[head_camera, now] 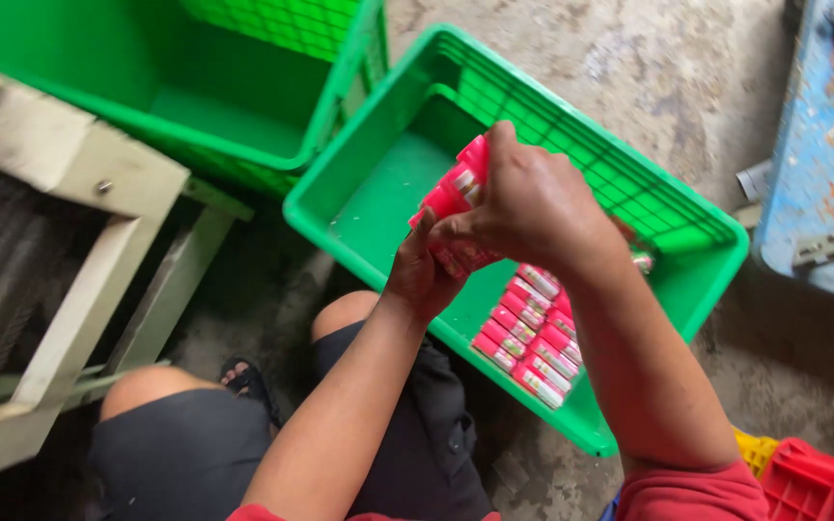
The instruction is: Picking up small pink boxes from a machine outlet and neatly arranging them into rows within a green plastic crate.
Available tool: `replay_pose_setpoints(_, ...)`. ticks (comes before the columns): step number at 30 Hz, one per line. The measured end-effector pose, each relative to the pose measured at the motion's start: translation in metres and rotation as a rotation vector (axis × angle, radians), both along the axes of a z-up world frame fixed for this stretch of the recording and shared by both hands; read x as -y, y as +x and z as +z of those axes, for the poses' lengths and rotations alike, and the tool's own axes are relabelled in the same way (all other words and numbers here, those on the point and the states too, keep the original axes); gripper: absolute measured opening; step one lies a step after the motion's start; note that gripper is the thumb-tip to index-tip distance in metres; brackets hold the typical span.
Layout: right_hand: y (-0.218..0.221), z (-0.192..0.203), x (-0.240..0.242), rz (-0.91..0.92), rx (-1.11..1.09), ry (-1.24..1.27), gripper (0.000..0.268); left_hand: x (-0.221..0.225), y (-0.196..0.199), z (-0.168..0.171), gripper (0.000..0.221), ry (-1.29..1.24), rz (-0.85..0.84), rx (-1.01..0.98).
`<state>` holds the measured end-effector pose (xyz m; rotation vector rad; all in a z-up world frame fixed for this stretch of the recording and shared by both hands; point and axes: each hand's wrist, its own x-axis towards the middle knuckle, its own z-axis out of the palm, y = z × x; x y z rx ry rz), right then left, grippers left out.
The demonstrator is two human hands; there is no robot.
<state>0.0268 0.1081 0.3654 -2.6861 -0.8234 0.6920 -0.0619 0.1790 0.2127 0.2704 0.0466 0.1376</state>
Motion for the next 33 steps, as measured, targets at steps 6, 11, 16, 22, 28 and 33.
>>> replay_pose_setpoints(6, -0.083, 0.001, -0.069, 0.233, 0.183, -0.070, 0.075, -0.054, -0.057, -0.189, 0.069, 0.005, 0.122, 0.030)
replay_pose_setpoints(11, -0.129, -0.001, -0.112, 0.348, 0.092, -0.103, 0.089, -0.083, -0.123, -0.077, 0.051, -0.080, 0.240, 0.055)
replay_pose_setpoints(16, -0.155, 0.020, -0.146, 0.430, -0.106, -0.140, 0.065, -0.102, -0.182, -0.002, 0.044, -0.184, 0.395, 0.043)
replay_pose_setpoints(22, -0.177, 0.027, -0.184, 0.633, -0.169, 0.006, 0.072, -0.130, -0.231, 0.023, 0.038, -0.333, 0.506, -0.061)
replay_pose_setpoints(28, -0.207, 0.036, -0.220, 0.745, -0.236, 0.105, 0.073, -0.157, -0.272, 0.030, 0.050, -0.355, 0.586, -0.040)
replay_pose_setpoints(33, -0.217, 0.025, -0.243, 0.805, -0.254, 0.093, 0.080, -0.175, -0.297, 0.010, 0.053, -0.359, 0.698, -0.028)
